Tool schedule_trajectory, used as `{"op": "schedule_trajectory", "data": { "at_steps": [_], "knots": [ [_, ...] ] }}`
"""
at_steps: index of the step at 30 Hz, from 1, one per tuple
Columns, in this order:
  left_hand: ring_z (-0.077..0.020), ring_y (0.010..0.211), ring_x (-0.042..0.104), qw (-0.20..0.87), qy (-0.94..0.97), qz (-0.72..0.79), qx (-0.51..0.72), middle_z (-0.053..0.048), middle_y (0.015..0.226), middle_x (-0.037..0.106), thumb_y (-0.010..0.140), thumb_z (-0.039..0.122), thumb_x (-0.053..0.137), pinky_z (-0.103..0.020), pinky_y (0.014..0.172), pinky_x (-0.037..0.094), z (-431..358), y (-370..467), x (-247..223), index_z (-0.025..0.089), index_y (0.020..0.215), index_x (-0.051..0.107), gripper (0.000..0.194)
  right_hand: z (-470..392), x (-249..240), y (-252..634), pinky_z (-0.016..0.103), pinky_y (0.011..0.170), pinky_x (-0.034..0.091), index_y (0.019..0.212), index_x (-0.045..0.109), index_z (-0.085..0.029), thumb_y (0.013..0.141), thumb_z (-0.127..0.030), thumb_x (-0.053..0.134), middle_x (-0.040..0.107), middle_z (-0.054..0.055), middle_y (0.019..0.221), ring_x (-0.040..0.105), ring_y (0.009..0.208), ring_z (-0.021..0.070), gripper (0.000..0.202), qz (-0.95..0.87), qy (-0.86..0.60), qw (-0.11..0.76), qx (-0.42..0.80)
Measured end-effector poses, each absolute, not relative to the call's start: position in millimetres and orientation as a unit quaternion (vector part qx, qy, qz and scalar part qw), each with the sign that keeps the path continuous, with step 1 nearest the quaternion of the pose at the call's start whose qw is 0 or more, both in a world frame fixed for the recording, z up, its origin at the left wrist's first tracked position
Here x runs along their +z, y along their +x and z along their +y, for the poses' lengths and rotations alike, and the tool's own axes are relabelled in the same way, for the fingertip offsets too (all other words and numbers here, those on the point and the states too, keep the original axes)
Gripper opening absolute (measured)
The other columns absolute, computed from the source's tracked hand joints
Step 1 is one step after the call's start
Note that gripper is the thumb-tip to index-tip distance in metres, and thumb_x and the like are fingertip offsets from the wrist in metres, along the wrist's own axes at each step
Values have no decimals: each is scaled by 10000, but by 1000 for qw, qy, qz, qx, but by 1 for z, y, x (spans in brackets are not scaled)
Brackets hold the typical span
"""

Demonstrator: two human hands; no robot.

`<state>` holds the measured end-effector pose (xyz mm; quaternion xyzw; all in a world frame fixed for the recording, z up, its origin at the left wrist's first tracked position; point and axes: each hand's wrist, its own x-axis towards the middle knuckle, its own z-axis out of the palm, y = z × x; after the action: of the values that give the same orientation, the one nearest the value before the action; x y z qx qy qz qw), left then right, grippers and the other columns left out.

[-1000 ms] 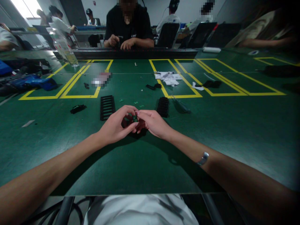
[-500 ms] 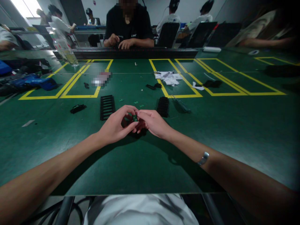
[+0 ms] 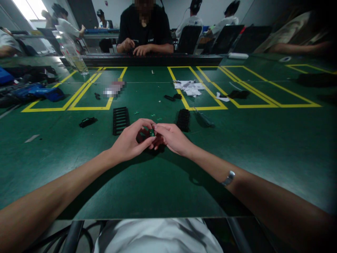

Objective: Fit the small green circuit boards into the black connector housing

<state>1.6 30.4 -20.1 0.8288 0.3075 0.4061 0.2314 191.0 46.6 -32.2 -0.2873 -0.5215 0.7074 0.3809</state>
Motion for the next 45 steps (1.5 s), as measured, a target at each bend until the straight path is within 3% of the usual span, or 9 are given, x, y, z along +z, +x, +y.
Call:
{"op": "schedule_trajectory", "data": {
  "at_steps": [27, 34, 45],
  "knots": [
    [-211, 1071, 648, 230, 827, 311, 408, -134, 1251, 626, 891, 229, 655, -313, 795, 567, 30, 2, -19, 184, 1106, 529, 253, 47, -31, 191, 255, 529, 563, 749, 542, -173, 901, -443, 653, 635, 12, 605, 693, 581, 165, 329, -518, -283, 380, 712],
    [-215, 1072, 650, 237, 827, 308, 407, -132, 1258, 623, 890, 211, 651, -319, 801, 574, 30, 2, -20, 184, 1120, 527, 263, 45, -28, 193, 243, 531, 561, 780, 580, -158, 910, -475, 659, 665, 25, 647, 711, 609, 168, 353, -516, -269, 385, 716],
    [-205, 1018, 665, 242, 825, 308, 407, -125, 1261, 613, 871, 175, 642, -314, 777, 584, 31, 0, -21, 197, 1120, 526, 275, 44, -28, 195, 226, 580, 566, 937, 677, -134, 862, -363, 736, 728, 44, 762, 720, 681, 152, 248, -562, -266, 370, 690]
  ]
}}
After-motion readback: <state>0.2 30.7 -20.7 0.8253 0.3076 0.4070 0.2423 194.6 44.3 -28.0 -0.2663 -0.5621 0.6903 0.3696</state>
